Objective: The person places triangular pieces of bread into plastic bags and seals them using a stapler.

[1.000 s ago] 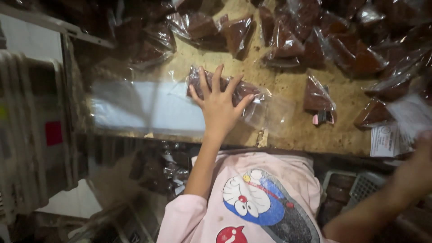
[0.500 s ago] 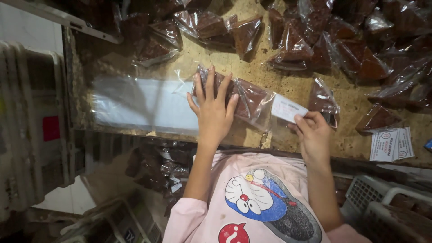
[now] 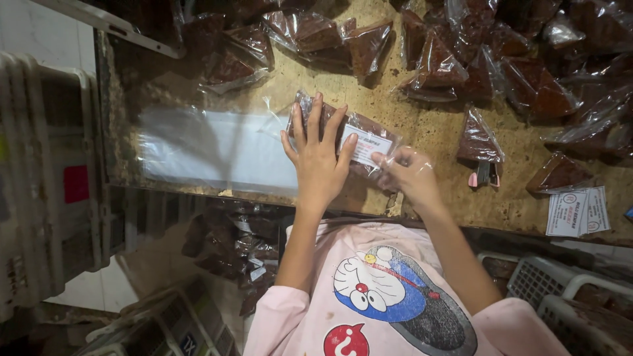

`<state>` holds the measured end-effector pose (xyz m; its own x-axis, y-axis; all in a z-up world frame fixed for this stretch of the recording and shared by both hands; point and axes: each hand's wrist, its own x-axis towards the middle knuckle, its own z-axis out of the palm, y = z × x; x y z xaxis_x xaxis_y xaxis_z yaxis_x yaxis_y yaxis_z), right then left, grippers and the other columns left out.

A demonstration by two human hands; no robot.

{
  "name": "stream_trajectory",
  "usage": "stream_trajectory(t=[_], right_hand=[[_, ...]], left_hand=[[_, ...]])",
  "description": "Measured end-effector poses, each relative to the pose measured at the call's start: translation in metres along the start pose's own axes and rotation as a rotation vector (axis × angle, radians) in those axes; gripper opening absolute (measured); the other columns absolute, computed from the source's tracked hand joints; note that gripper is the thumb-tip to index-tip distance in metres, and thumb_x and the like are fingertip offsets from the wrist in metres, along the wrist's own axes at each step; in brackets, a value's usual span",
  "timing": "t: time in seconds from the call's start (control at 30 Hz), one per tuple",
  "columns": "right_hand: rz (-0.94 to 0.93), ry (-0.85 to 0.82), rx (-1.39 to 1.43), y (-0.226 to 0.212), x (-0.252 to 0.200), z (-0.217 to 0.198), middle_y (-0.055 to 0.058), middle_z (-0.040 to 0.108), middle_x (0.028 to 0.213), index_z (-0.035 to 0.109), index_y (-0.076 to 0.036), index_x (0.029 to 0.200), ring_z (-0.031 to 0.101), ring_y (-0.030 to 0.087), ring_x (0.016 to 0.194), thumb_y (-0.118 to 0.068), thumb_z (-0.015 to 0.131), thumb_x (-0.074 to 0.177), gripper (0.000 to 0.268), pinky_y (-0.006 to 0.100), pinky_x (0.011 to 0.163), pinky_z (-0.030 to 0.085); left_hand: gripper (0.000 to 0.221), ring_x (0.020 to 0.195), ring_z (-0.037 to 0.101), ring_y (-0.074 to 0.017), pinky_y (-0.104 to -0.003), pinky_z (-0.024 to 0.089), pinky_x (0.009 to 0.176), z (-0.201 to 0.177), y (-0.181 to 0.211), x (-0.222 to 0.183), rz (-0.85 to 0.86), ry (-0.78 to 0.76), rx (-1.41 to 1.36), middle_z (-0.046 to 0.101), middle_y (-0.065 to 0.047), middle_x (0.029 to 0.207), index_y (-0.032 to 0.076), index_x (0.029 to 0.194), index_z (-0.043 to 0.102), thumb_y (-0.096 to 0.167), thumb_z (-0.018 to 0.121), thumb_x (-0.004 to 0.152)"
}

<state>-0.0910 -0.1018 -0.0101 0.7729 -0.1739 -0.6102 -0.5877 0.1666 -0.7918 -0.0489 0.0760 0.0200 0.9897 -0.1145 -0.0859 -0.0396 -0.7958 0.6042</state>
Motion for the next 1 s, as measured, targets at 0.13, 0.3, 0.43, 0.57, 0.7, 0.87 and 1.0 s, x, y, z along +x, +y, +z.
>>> stream_trajectory(t=[0.13, 0.3, 0.43, 0.57, 0.7, 0.87, 1.0], right_hand=[[-0.002, 0.013, -0.340, 0.004, 0.003, 0.000, 0.012, 0.066, 0.052, 0.067, -0.010, 0.075, 0.070, 0.021, 0.048, -0.040, 0.083, 0.089, 0.037, 0.028, 0.044, 0.055], [-0.080, -0.224, -0.264, -0.033, -0.040, -0.040, 0.015, 0.075, 0.083, 0.076, -0.001, 0.106, 0.073, 0.023, 0.079, -0.013, 0.070, 0.094, 0.017, 0.042, 0.082, 0.061], [-0.276, 0.374, -0.852, -0.048, -0.026, -0.078, 0.021, 0.058, 0.123, 0.057, -0.003, 0.135, 0.048, 0.039, 0.118, -0.031, 0.073, 0.099, 0.048, 0.054, 0.098, 0.038], [-0.062, 0.438, -1.128, -0.050, -0.015, -0.077, 0.019, 0.045, 0.147, 0.044, -0.011, 0.153, 0.029, 0.039, 0.138, -0.045, 0.071, 0.090, 0.077, 0.062, 0.113, 0.020], [-0.074, 0.338, -1.242, -0.017, -0.020, -0.068, 0.022, 0.051, 0.134, 0.057, -0.001, 0.131, 0.040, 0.038, 0.129, -0.044, 0.067, 0.097, 0.055, 0.055, 0.104, 0.041], [-0.076, 0.340, -0.505, -0.056, -0.048, -0.048, 0.009, 0.060, 0.124, 0.049, -0.011, 0.129, 0.062, 0.026, 0.109, -0.020, 0.067, 0.097, 0.038, 0.043, 0.095, 0.051], [0.006, 0.464, -0.245, -0.079, -0.048, -0.060, 0.008, 0.058, 0.139, 0.034, -0.014, 0.151, 0.064, 0.022, 0.115, -0.017, 0.062, 0.101, 0.057, 0.031, 0.089, 0.054]], left_hand=[[0.056, 0.156, 0.000, -0.0382, -0.075, -0.001, 0.115, 0.001, 0.001, 0.001, 0.005, 0.023, 0.012, 0.018, -0.002, 0.168, 0.031, 0.145, 0.051, 0.057, 0.060, 0.097], [0.064, 0.156, 0.001, -0.0328, -0.071, -0.003, 0.117, -0.013, -0.009, 0.017, 0.058, -0.002, 0.018, 0.021, 0.002, 0.167, 0.035, 0.141, 0.054, 0.065, 0.069, 0.086], [0.039, 0.148, 0.020, -0.0367, -0.075, 0.002, 0.113, -0.018, 0.022, 0.039, 0.083, -0.048, 0.105, 0.036, -0.004, 0.157, 0.026, 0.123, 0.063, 0.045, 0.067, 0.088], [0.063, 0.138, 0.048, -0.0265, -0.052, 0.044, 0.112, 0.030, 0.061, 0.064, 0.464, -0.041, 0.194, 0.053, -0.002, 0.150, 0.026, 0.145, 0.049, 0.020, 0.073, 0.086], [0.085, 0.145, 0.048, -0.0274, -0.050, 0.050, 0.116, 0.084, 0.077, 0.102, 0.591, -0.057, 0.357, 0.033, 0.003, 0.163, 0.033, 0.154, 0.038, -0.007, 0.060, 0.082], [0.069, 0.124, 0.064, -0.0268, -0.046, 0.047, 0.117, 0.076, 0.080, 0.117, 0.564, -0.056, 0.043, 0.060, -0.005, 0.141, 0.016, 0.134, 0.059, -0.019, 0.067, 0.075], [0.019, 0.104, 0.070, -0.0244, -0.038, 0.060, 0.100, 0.049, 0.064, 0.093, 0.519, 0.012, -0.375, 0.071, -0.011, 0.110, 0.006, 0.101, 0.066, -0.006, 0.068, 0.087]])
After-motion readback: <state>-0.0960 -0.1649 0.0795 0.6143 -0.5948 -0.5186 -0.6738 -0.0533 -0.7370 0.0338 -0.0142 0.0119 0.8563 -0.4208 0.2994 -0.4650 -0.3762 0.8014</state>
